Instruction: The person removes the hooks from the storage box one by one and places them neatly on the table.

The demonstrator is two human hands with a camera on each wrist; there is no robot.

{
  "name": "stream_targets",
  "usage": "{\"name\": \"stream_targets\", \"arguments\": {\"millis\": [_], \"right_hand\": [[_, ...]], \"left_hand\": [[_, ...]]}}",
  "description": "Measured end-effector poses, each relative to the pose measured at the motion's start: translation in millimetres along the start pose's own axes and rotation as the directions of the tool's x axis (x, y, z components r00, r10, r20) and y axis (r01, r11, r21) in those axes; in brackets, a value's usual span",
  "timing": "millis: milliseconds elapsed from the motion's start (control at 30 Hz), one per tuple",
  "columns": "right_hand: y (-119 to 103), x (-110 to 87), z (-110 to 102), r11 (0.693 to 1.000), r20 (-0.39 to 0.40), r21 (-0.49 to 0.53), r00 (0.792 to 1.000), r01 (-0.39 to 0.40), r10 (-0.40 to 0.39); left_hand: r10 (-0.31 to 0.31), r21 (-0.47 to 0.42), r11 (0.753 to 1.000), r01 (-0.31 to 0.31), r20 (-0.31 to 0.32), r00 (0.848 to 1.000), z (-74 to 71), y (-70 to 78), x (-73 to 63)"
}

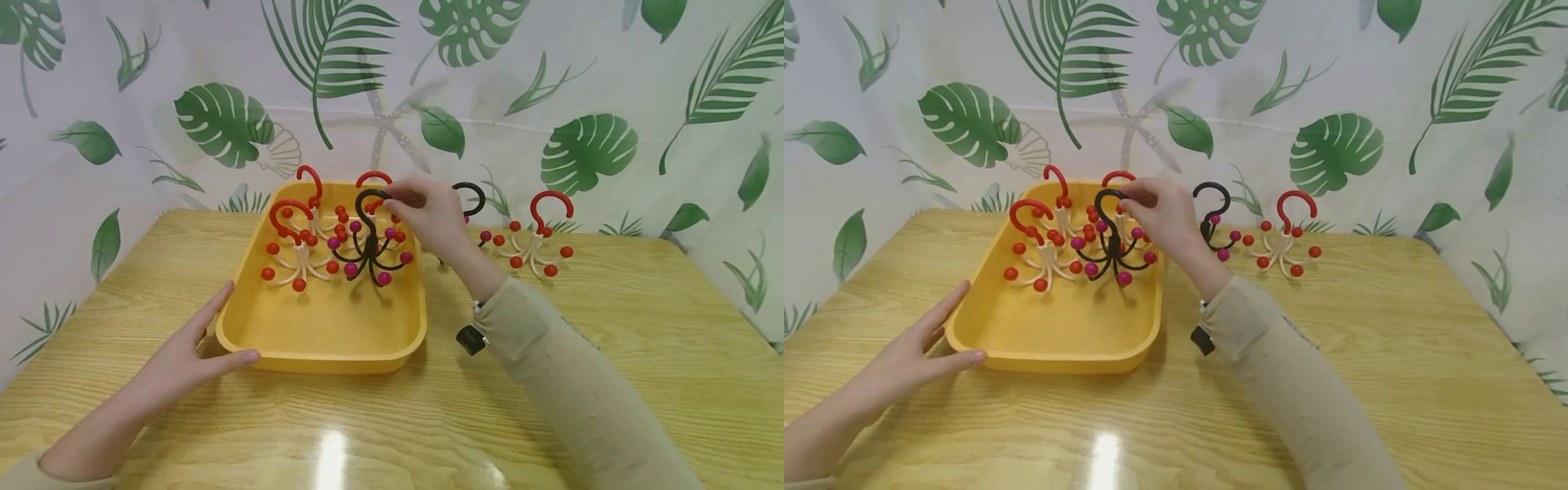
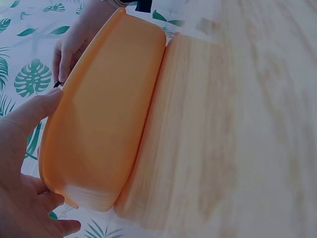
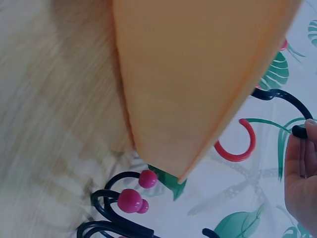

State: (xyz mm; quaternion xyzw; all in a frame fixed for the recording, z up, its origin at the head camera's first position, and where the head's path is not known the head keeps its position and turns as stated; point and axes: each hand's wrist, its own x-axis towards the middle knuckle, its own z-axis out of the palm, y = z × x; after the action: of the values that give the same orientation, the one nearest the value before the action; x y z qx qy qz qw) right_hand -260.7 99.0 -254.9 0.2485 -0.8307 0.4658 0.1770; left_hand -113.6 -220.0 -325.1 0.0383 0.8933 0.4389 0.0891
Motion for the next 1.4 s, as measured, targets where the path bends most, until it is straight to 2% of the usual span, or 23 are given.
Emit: {"name": "stream_targets", "arguments": {"millis": [233, 433, 567, 800, 1033, 1400], "right_hand": [[-13.4, -2.8, -10.8, 0.999, 0.005, 0.047, 1.000, -0.009, 0.009], [-21.4, -6.2, -24.1, 0.998, -0.035, 0.064, 0.999, 0.026, -0.024], [-24.5, -13.1, -38.7, 0.997, -0.082, 0.069, 0.996, 0.044, -0.038], [-32.3, -26.2, -71.6, 0.995, -0.156, 0.100, 0.988, -0.004, 0.019], [-29.1, -35.2, -94.4, 0.998, -0.178, 0.054, 0.984, -0.019, 0.028], [-15.5, -51.9, -118.2, 0.997, -0.163, -0.043, 0.985, -0.068, 0.060]], "left_hand": [[-0.005, 0.017, 1.000, 0.005, -0.005, 1.000, -0.1, -0.6, -0.8], [-0.008, 0.013, 1.000, 0.008, -0.005, 1.000, -0.3, -1.8, -1.2], [-0.014, 0.017, 1.000, 0.015, -0.005, 1.000, -0.4, -1.9, -1.3], [-0.018, 0.021, 1.000, 0.018, -0.007, 1.000, -0.8, -1.7, -1.5], [0.009, 0.010, 1.000, -0.009, -0.010, 1.000, -0.3, -1.6, -1.6], [-0.001, 0.010, 1.000, 0.001, -0.010, 1.000, -0.5, -0.9, 0.0]]}}
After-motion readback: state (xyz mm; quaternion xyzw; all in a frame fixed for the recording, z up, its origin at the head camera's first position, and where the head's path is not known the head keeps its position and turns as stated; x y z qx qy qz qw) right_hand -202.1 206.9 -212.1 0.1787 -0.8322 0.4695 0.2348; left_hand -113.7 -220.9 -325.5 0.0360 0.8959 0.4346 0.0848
